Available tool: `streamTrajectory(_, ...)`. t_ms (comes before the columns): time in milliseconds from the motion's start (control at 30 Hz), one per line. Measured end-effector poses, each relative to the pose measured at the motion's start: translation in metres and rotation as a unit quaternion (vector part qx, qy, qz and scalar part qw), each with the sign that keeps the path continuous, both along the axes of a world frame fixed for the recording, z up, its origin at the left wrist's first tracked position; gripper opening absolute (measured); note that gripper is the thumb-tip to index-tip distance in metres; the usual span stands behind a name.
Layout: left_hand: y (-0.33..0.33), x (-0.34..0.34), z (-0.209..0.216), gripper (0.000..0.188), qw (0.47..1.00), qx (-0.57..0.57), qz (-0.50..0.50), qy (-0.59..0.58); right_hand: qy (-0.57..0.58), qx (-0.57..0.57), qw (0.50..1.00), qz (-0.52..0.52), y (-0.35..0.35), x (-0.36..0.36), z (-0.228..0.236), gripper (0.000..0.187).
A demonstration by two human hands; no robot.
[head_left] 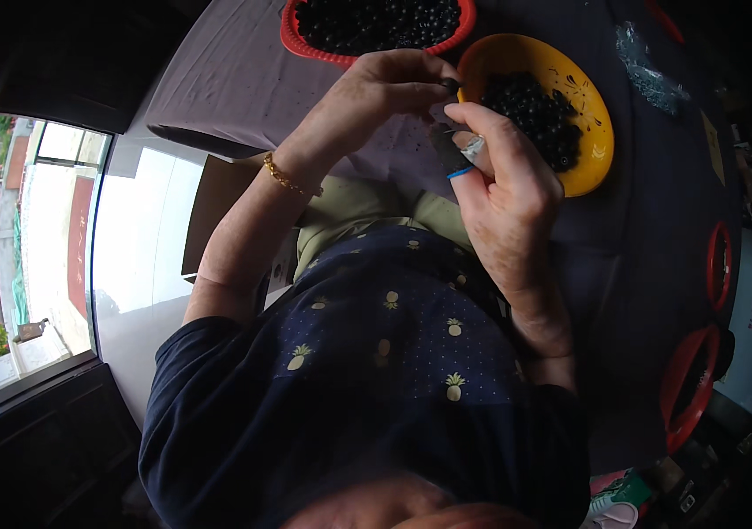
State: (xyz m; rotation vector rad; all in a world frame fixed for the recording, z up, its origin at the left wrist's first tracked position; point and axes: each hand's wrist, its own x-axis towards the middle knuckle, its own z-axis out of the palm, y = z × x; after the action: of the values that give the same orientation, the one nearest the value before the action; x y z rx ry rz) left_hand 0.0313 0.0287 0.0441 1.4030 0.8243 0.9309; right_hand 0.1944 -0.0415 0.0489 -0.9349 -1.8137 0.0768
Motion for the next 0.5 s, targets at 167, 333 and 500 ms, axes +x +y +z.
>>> streamTrajectory(167,0.030,0.055,-0.028,0.032,0.963,0.245,-0.083,0.079,0.049,-0.035,0.998,0.017,-0.006,0.004,0.006,0.025)
streamTrajectory(333,0.051,0.065,-0.035,0.035,0.889,0.418,0.017,0.187,0.062,-0.070,0.996,0.008,-0.003,0.011,0.009,0.020)
streamTrajectory(500,0.095,0.019,-0.010,0.018,0.668,0.566,0.128,0.466,0.075,-0.090,0.993,-0.021,0.003,0.017,0.005,0.017)
